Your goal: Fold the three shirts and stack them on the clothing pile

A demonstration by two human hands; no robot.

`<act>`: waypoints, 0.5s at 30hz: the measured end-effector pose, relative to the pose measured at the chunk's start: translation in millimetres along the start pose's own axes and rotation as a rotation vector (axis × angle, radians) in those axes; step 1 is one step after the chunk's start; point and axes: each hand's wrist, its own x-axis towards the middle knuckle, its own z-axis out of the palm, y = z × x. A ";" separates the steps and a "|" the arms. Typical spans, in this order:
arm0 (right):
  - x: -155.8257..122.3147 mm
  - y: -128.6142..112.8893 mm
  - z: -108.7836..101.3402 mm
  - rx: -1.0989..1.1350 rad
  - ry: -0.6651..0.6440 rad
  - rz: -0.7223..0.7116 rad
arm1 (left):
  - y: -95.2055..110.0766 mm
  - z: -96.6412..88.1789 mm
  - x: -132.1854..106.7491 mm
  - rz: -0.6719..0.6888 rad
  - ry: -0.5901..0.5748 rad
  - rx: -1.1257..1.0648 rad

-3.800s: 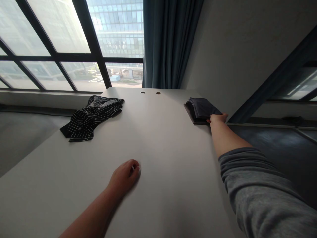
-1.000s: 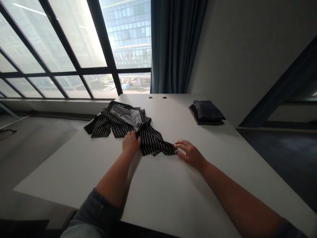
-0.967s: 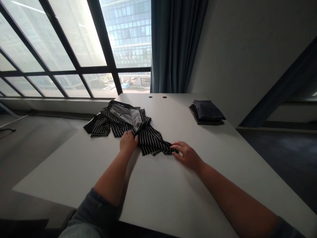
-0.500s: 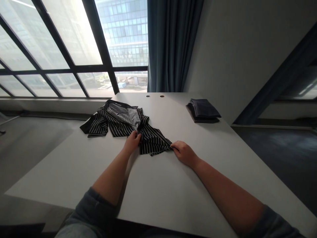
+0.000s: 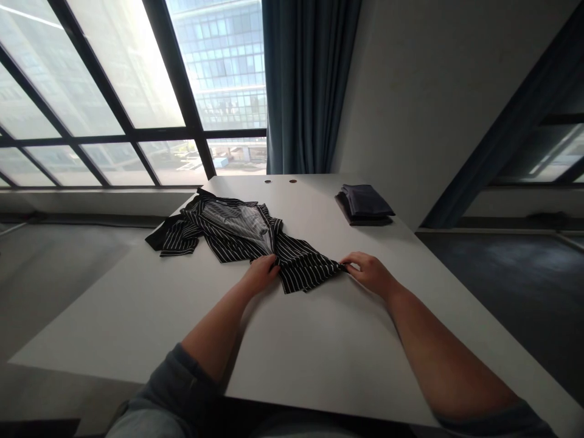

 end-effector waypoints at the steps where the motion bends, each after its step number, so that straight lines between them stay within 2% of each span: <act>1: -1.4 1.6 -6.0 -0.020 0.048 0.013 | 10.0 0.1 -2.4 -0.009 0.000 -0.056; 5: -4.1 4.7 -21.8 -0.129 0.316 0.073 | 47.8 -1.6 -13.7 0.019 0.023 -0.237; 7: -4.4 7.1 -23.8 -0.153 0.357 0.088 | 58.6 -3.5 -18.6 0.044 -0.029 -0.366; 9: -5.1 11.3 -23.2 -0.141 0.293 0.095 | 60.7 -6.0 -22.3 0.020 -0.194 -0.559; 12: -7.0 18.2 -22.1 -0.078 0.048 0.084 | 48.9 -11.9 -25.1 -0.072 -0.520 -0.766; 13: -7.3 19.4 -22.6 -0.057 -0.034 0.062 | 42.3 -14.7 -25.2 -0.093 -0.568 -0.741; 14: -7.2 19.3 -23.6 -0.044 -0.094 0.026 | 35.1 -17.7 -24.7 -0.105 -0.556 -0.657; 15: -6.3 17.6 -24.9 -0.043 -0.115 -0.019 | 27.5 -21.0 -23.8 -0.109 -0.491 -0.525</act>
